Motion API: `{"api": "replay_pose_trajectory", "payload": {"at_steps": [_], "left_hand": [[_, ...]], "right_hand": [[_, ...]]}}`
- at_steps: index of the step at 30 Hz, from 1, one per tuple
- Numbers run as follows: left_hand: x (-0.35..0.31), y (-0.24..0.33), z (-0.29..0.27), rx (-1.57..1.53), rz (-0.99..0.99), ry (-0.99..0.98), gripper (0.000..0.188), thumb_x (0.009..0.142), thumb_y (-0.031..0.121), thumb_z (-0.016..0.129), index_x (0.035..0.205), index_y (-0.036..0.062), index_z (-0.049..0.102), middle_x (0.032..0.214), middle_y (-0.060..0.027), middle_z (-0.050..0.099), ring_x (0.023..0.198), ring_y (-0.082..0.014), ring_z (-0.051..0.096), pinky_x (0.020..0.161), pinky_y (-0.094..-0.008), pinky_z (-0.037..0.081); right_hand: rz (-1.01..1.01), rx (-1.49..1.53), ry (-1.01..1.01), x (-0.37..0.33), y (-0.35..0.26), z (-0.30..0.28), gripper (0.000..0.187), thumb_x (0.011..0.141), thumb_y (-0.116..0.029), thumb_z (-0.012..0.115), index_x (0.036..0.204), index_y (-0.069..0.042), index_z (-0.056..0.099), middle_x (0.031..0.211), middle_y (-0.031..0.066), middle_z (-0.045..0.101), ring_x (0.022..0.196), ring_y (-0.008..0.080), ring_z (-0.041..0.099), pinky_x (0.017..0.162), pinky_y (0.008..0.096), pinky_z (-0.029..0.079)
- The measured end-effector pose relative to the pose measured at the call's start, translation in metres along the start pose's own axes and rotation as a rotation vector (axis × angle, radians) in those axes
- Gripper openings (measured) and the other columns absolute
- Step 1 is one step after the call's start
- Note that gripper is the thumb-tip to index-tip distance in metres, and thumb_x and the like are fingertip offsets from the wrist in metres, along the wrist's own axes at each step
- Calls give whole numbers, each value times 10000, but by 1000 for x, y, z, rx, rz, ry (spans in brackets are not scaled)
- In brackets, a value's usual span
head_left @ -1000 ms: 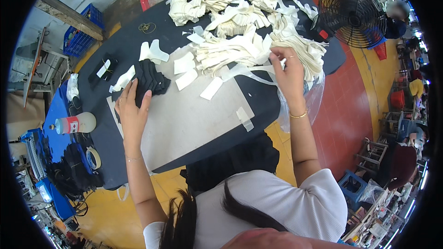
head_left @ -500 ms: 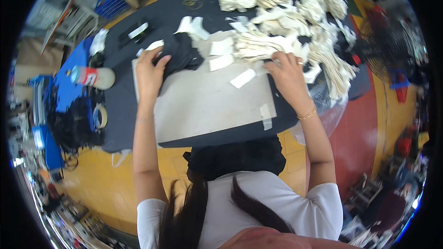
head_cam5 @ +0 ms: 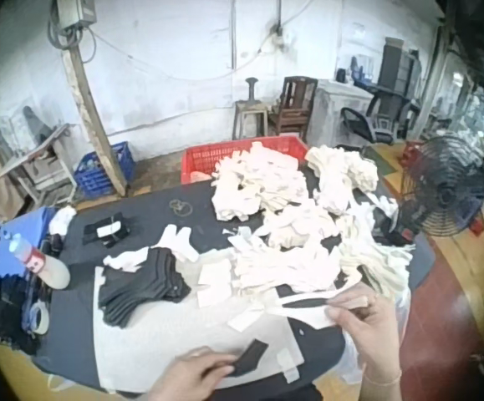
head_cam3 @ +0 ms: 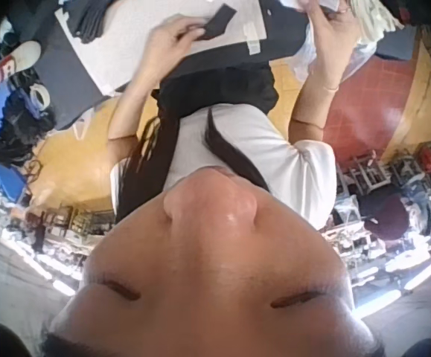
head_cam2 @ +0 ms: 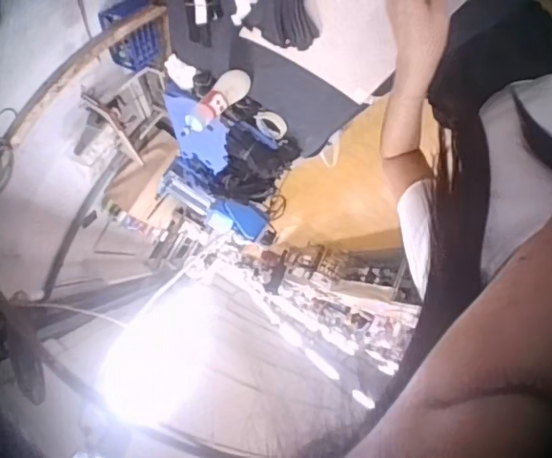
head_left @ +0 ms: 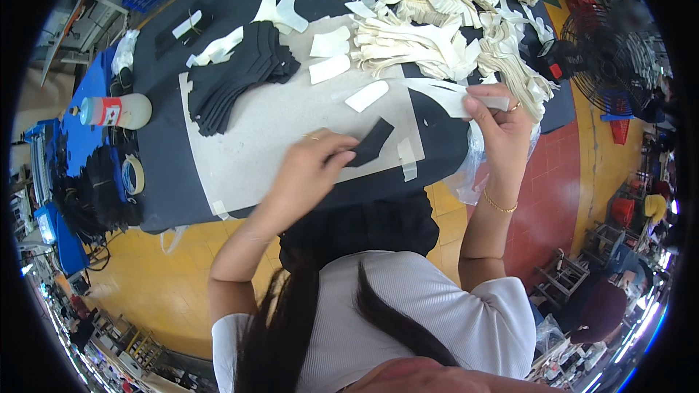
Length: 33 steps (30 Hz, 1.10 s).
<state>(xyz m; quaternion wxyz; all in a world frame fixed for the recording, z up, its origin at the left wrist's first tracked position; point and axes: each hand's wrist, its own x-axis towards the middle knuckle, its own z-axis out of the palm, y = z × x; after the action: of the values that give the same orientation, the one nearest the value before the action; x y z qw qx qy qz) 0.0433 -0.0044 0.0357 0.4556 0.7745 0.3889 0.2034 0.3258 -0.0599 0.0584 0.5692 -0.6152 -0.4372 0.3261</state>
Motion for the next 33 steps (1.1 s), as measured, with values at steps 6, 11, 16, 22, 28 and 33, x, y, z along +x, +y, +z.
{"api": "replay_pose_trajectory", "payload": {"at_steps": [6, 11, 16, 22, 28, 33], "left_hand": [[-30, -24, 50, 229, 27, 347, 420, 811, 174, 812, 1187, 57, 666, 1193, -139, 529, 1127, -338, 505, 892, -439, 463], [-59, -21, 27, -1053, -171, 420, 521, 850, -23, 742, 1323, -22, 524, 1286, -168, 546, 901, -161, 633, 794, -296, 550], [-72, -33, 6, -940, -360, 440, 205, 905, -22, 697, 1102, -52, 652, 823, -123, 709, 653, -174, 675, 597, -266, 552], [-82, -40, 0, -585, -493, 476, 191, 891, 23, 741, 1060, -43, 682, 830, -90, 715, 661, -118, 651, 569, -221, 496], [-67, -43, -2, -275, -485, 546, 247, 871, 53, 772, 1093, -2, 679, 814, -27, 684, 597, -40, 526, 523, -195, 395], [-58, -42, -2, -238, -476, 480, 300, 866, 28, 760, 1146, 11, 653, 804, -23, 675, 585, -31, 496, 515, -192, 377]], "right_hand": [[269, 191, -228, -33, 13, 24, 130, 914, -26, 725, 1015, -4, 647, 870, 87, 716, 714, 113, 691, 606, 212, 530], [386, 217, -447, -50, 23, 53, 134, 907, -60, 746, 999, -13, 660, 859, 69, 716, 720, 99, 690, 608, 204, 529], [404, 102, -490, -55, 26, 60, 150, 896, -90, 768, 974, -7, 670, 849, 67, 726, 721, 76, 680, 629, 194, 523], [414, -151, -464, -53, 42, 70, 239, 890, -143, 770, 991, 31, 639, 777, 107, 734, 678, 81, 692, 609, 213, 503], [306, -370, -407, -53, 41, 76, 301, 873, -139, 768, 1078, 26, 622, 709, 108, 696, 617, 108, 686, 585, 224, 485], [353, -340, -373, -53, 34, 79, 387, 868, -73, 754, 1217, -15, 599, 698, 50, 653, 594, 86, 640, 575, 218, 466]]}}
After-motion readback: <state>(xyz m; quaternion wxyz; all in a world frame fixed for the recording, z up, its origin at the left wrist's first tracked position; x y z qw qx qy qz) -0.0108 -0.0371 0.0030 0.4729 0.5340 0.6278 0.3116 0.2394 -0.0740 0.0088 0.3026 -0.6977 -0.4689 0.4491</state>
